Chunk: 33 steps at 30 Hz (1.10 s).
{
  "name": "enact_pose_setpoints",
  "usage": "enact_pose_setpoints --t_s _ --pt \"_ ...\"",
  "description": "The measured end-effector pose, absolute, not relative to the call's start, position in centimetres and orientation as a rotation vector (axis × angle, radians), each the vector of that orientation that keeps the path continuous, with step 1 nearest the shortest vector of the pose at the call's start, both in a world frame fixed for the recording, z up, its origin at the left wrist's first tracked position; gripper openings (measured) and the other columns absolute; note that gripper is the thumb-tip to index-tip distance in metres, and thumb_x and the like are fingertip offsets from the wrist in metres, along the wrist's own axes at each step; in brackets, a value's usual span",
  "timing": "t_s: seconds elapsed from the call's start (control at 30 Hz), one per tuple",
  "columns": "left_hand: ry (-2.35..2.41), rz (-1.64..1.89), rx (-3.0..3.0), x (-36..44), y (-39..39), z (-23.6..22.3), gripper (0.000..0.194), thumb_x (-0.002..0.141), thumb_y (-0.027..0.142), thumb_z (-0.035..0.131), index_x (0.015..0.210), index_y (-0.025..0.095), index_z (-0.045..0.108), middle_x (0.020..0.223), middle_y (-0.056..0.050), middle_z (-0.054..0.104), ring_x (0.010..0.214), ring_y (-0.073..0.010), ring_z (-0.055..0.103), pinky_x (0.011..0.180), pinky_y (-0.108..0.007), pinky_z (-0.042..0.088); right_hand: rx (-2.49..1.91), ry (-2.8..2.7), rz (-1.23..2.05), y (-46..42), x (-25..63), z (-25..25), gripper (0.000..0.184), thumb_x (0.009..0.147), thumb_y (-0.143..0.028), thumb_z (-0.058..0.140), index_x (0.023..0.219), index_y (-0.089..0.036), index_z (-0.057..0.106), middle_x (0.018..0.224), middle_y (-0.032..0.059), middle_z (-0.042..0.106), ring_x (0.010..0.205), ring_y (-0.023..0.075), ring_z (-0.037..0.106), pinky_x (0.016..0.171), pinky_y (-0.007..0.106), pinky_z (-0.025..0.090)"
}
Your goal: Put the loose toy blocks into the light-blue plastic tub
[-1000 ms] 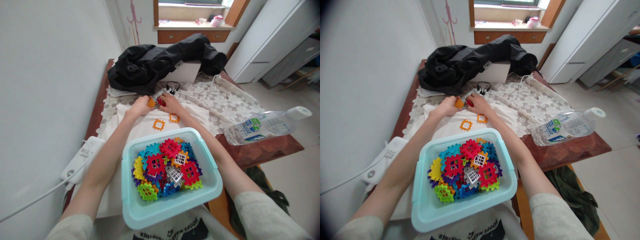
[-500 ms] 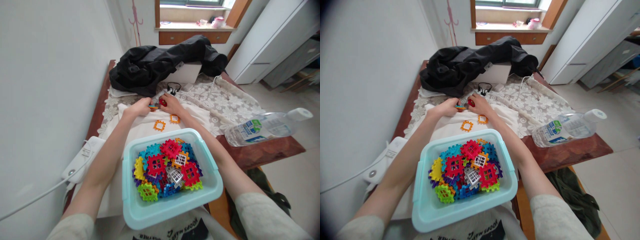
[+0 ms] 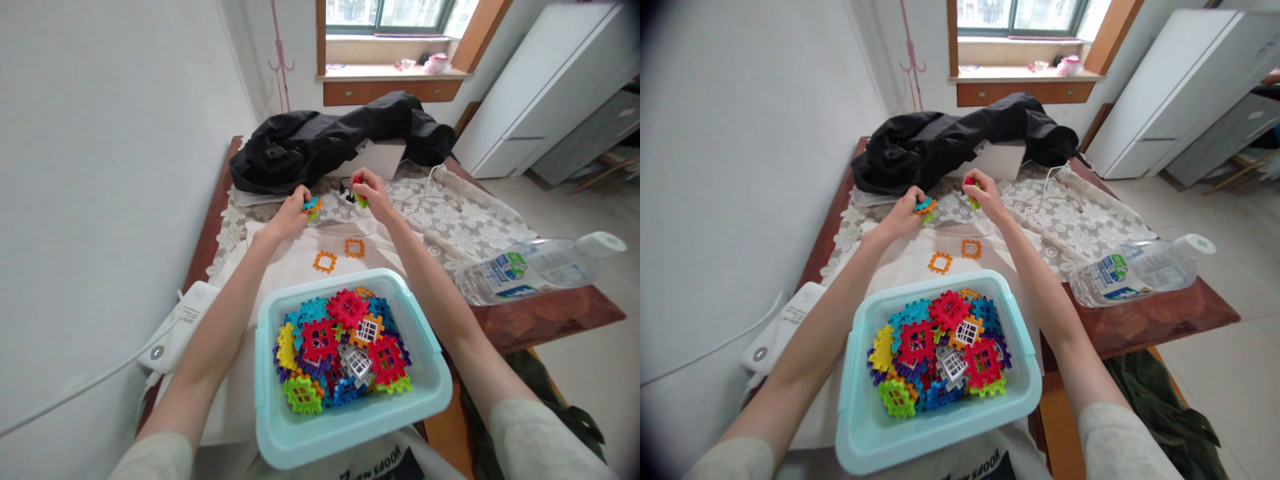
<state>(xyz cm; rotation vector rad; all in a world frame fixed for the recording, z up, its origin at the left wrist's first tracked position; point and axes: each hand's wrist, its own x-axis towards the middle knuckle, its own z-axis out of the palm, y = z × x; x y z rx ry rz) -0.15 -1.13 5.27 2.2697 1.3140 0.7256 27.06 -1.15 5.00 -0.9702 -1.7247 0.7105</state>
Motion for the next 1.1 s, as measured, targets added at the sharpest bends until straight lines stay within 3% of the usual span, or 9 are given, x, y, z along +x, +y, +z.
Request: enact_pose_setpoints --t_s 0.1,0.17,0.23,0.43,0.6,0.73,0.93,1.1 --pt "1.162 0.579 2.270 0.1 -2.7 6.0 0.045 0.090 0.019 0.059 0.134 0.020 0.049 0.120 -0.009 0.067 0.099 -0.0215 0.066 0.091 -0.033 0.053 -0.927 -2.096 0.746 -4.6 27.8 6.1 0.028 0.089 -0.038 0.060 0.112 -0.023 0.067 0.096 0.0032 0.065 0.082 0.0217 0.058 0.077 0.036 0.048" --pt "1.005 0.378 2.311 0.5 -4.5 5.6 0.058 0.093 0.020 0.057 0.150 0.019 0.047 0.129 -0.012 0.071 0.106 -0.0240 0.071 0.094 -0.034 0.056 -0.910 -2.294 0.539 -7.0 27.9 4.9 0.038 0.094 -0.036 0.061 0.128 -0.022 0.070 0.111 0.0079 0.071 0.093 0.0249 0.063 0.088 0.040 0.051" --pt "0.871 0.221 2.377 0.9 -6.7 4.4 0.066 0.092 0.017 0.056 0.157 0.022 0.051 0.134 -0.013 0.074 0.118 -0.0283 0.073 0.102 -0.038 0.058 -0.953 -2.475 0.324 -8.9 27.9 2.7 0.034 0.097 -0.031 0.061 0.127 -0.022 0.074 0.118 0.0127 0.072 0.100 0.0283 0.065 0.092 0.042 0.052" --pt "1.138 0.294 2.572 1.0 -11.5 0.0 0.074 0.089 0.014 0.062 0.162 0.020 0.059 0.146 -0.020 0.067 0.135 -0.0387 0.064 0.118 -0.054 0.054 -0.975 -2.640 0.099 -10.4 27.5 -1.6 0.024 0.105 -0.027 0.064 0.122 -0.019 0.078 0.130 0.0179 0.075 0.119 0.0347 0.063 0.103 0.049 0.054" --pt "1.052 0.395 2.593 0.3 -11.6 -0.3 0.068 0.086 0.014 0.072 0.153 0.018 0.067 0.149 -0.018 0.069 0.138 -0.0363 0.062 0.125 -0.053 0.052 -1.088 -2.570 0.021 -10.0 27.0 -1.3 0.021 0.107 -0.029 0.064 0.118 -0.018 0.078 0.123 0.0164 0.076 0.114 0.0332 0.064 0.100 0.047 0.054" --pt "0.998 0.402 2.588 -0.1 -11.1 -0.1 0.078 0.085 0.016 0.076 0.162 0.021 0.061 0.153 -0.017 0.069 0.140 -0.0368 0.063 0.123 -0.053 0.054 -1.119 -2.604 0.018 -10.0 27.0 -1.3 0.017 0.104 -0.032 0.067 0.114 -0.019 0.074 0.119 0.0163 0.076 0.110 0.0335 0.066 0.093 0.045 0.055" --pt "0.904 0.492 2.505 -0.1 -11.2 -0.1 0.060 0.094 0.020 0.069 0.154 0.023 0.068 0.155 -0.015 0.072 0.145 -0.0334 0.065 0.127 -0.052 0.052 -1.217 -2.534 0.135 -10.3 27.3 -1.1 0.016 0.101 -0.030 0.069 0.113 -0.019 0.072 0.109 0.0140 0.078 0.102 0.0315 0.070 0.087 0.042 0.052" --pt "0.987 0.576 2.475 0.3 -11.5 -0.3 0.066 0.095 0.026 0.072 0.160 0.020 0.062 0.161 -0.016 0.069 0.148 -0.0345 0.064 0.129 -0.055 0.051 -1.186 -2.522 0.153 -10.4 27.3 -1.0 0.017 0.104 -0.031 0.067 0.114 -0.020 0.076 0.110 0.0122 0.080 0.104 0.0295 0.072 0.092 0.040 0.052"
